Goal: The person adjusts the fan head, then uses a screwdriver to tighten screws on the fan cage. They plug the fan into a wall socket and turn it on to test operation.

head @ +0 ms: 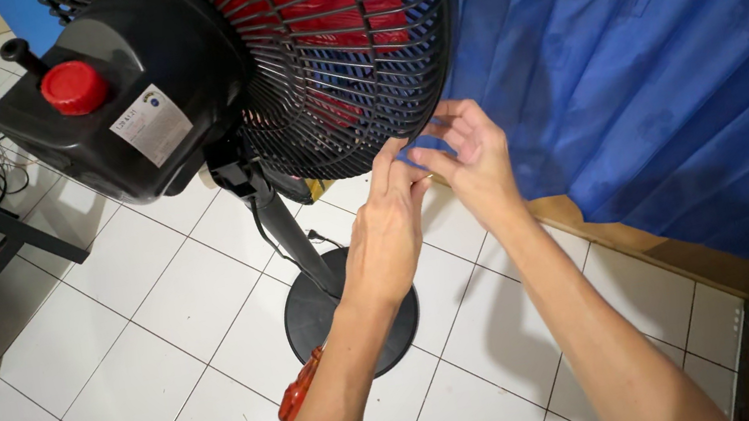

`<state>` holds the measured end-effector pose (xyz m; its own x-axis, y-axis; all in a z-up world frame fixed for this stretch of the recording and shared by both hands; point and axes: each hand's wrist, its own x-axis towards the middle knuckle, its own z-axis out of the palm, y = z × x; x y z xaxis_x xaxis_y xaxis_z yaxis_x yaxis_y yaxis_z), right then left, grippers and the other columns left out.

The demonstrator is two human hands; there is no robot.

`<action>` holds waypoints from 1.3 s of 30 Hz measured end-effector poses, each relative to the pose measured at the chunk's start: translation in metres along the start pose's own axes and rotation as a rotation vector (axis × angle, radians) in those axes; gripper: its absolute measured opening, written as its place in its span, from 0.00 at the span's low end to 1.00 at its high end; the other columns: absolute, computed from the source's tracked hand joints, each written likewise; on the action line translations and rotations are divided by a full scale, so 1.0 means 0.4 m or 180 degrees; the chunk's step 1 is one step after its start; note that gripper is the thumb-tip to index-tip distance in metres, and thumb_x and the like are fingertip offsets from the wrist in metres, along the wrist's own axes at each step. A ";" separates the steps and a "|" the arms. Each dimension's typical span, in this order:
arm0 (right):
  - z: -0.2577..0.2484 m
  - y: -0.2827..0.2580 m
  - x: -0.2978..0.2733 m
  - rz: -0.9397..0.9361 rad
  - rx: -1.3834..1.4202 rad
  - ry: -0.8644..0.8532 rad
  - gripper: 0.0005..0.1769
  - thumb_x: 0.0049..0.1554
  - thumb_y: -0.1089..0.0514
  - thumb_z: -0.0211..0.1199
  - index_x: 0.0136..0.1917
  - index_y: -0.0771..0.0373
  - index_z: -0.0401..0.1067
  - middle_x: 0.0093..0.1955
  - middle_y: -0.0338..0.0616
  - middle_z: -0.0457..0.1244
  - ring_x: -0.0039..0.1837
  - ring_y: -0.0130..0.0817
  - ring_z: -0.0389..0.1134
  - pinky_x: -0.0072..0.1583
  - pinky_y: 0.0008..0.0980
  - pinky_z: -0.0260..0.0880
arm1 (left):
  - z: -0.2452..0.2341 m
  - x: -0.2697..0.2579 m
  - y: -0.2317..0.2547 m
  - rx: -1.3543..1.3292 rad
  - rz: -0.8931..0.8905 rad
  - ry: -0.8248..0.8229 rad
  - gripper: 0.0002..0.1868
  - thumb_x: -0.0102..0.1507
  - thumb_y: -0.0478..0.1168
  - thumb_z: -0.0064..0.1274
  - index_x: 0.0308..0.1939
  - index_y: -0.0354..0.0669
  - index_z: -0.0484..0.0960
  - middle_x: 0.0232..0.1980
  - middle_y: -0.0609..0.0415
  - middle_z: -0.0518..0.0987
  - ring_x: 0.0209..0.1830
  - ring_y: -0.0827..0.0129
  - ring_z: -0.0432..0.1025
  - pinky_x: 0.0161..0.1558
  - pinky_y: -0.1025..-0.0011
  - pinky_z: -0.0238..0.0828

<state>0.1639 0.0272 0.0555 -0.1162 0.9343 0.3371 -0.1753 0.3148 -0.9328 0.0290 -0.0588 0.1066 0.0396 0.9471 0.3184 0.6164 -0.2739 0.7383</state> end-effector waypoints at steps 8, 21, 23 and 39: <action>0.005 0.058 -0.009 -0.0084 0.0569 0.0562 0.25 0.52 0.82 0.50 0.61 0.69 0.62 0.59 0.48 0.65 0.64 0.32 0.68 0.66 0.29 0.74 | 0.053 -0.011 -0.010 -0.0505 0.0318 0.0308 0.06 0.69 0.36 0.50 0.46 0.37 0.72 0.73 0.44 0.68 0.46 0.39 0.76 0.43 0.51 0.75; -0.020 0.041 0.003 -0.0257 0.0082 0.0812 0.25 0.54 0.79 0.59 0.63 0.69 0.62 0.57 0.49 0.66 0.57 0.35 0.70 0.58 0.34 0.74 | 0.020 -0.061 -0.050 -0.1659 -0.0025 0.0659 0.06 0.70 0.34 0.50 0.45 0.32 0.74 0.68 0.43 0.74 0.35 0.65 0.77 0.37 0.73 0.78; -0.019 0.018 -0.010 0.0002 0.0315 0.0912 0.25 0.55 0.77 0.56 0.64 0.68 0.60 0.57 0.49 0.65 0.55 0.38 0.70 0.57 0.36 0.75 | 0.017 -0.039 -0.063 -0.1639 0.0135 0.0672 0.06 0.70 0.34 0.51 0.45 0.33 0.75 0.70 0.41 0.73 0.39 0.62 0.78 0.40 0.70 0.78; -0.042 0.035 -0.025 -0.0062 0.0573 0.1271 0.14 0.63 0.71 0.53 0.62 0.69 0.66 0.58 0.46 0.66 0.58 0.32 0.68 0.62 0.37 0.75 | 0.003 0.003 -0.060 -0.1545 0.0550 0.0263 0.05 0.70 0.36 0.48 0.45 0.36 0.74 0.76 0.38 0.66 0.54 0.39 0.75 0.49 0.53 0.75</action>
<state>0.1791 0.0251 0.0369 0.2696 0.9311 0.2459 -0.3455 0.3319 -0.8778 0.0152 -0.0508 0.0887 0.0342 0.8702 0.4915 0.1701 -0.4897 0.8552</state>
